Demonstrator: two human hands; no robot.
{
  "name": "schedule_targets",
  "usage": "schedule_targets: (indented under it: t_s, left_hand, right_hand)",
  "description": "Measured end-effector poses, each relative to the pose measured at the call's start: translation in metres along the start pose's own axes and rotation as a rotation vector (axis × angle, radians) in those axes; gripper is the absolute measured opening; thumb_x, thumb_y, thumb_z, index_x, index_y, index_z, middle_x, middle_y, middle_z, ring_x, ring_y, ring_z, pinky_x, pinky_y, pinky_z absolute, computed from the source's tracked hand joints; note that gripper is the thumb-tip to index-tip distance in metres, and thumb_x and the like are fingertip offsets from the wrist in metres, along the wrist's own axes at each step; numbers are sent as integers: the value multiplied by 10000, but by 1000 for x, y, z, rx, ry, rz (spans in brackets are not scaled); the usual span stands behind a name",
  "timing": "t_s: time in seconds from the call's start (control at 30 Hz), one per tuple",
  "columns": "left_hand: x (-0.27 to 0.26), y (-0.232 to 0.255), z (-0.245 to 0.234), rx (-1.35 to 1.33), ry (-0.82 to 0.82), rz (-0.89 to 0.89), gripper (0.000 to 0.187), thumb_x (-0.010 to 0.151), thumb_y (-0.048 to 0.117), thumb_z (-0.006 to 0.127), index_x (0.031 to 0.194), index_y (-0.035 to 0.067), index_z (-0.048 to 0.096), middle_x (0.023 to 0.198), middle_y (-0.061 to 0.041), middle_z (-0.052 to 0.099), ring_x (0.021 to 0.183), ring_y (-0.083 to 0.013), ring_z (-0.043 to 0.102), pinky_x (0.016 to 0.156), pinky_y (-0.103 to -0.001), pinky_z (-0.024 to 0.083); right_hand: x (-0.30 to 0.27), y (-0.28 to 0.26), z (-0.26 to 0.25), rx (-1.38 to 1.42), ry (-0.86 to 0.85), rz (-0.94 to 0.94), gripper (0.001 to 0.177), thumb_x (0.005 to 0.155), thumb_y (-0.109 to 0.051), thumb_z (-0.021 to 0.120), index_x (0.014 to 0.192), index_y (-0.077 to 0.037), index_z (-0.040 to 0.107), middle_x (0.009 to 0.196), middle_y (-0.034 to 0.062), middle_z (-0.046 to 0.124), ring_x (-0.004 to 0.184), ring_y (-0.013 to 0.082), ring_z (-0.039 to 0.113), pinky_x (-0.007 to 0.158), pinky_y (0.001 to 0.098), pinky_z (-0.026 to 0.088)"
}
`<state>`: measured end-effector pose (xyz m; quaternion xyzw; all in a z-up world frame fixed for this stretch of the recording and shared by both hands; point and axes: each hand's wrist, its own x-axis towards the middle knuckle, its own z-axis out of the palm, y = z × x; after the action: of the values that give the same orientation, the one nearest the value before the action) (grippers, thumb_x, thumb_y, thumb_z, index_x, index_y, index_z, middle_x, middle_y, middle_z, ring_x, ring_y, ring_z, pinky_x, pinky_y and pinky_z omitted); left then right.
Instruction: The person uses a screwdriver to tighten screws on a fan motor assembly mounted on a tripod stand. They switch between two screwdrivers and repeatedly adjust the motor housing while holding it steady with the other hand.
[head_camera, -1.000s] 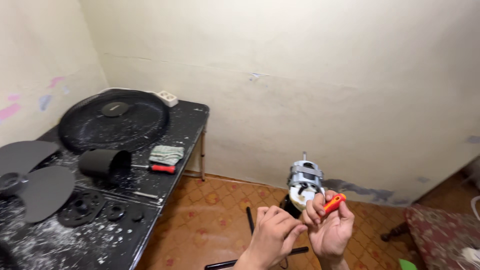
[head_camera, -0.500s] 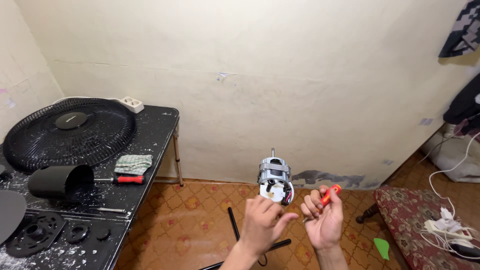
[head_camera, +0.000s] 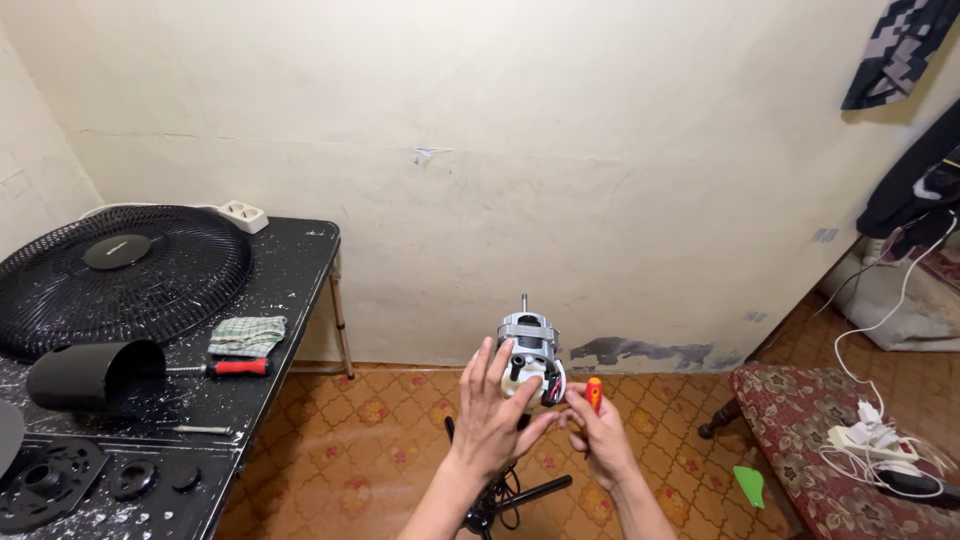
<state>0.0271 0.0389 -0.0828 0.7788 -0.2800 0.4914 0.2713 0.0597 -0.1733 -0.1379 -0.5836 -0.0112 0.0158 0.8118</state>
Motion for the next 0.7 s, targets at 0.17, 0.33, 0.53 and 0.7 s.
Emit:
schedule_targets:
  t_s: [0.17,0.33,0.53,0.7]
  left_hand:
    - [-5,7,17,-128,-31,-181,520,806,330,875,1210,97,646,1538,-229,389,1465,-461,356,1134,-545,369]
    - [-6,10,27,-155,-38,-196,505,796,258,865,1219,113,631,1531,-221,402,1453,-472,364,1134,-556,374]
    - [-2,12,24,-117,-52,-132,476,817,242,845,1235,135,646,1530,-203,417,1464,-472,362,1120,-562,368]
    - [1,9,19,-165,-83,-77,509,819,263,843,1230,87,600,1512,-243,393,1458,-502,329,1134,-596,340]
  right_hand:
    - [1,8,4,-72,5,-40,278,967,-234,636,1182,-61,664,915,3,682,658,22,513,458,207,330]
    - [-1,7,3,-6,-21,-69,276,980,-235,617,1181,-51,657,929,17,696,643,21,508,462,215,337]
    - [2,8,-2,50,-82,-56,212,971,-232,656,1116,-78,639,881,6,661,570,25,409,464,211,314]
    - [8,13,-6,44,-45,-50,187,967,-243,656,1053,-80,623,824,-47,596,586,20,429,461,224,311]
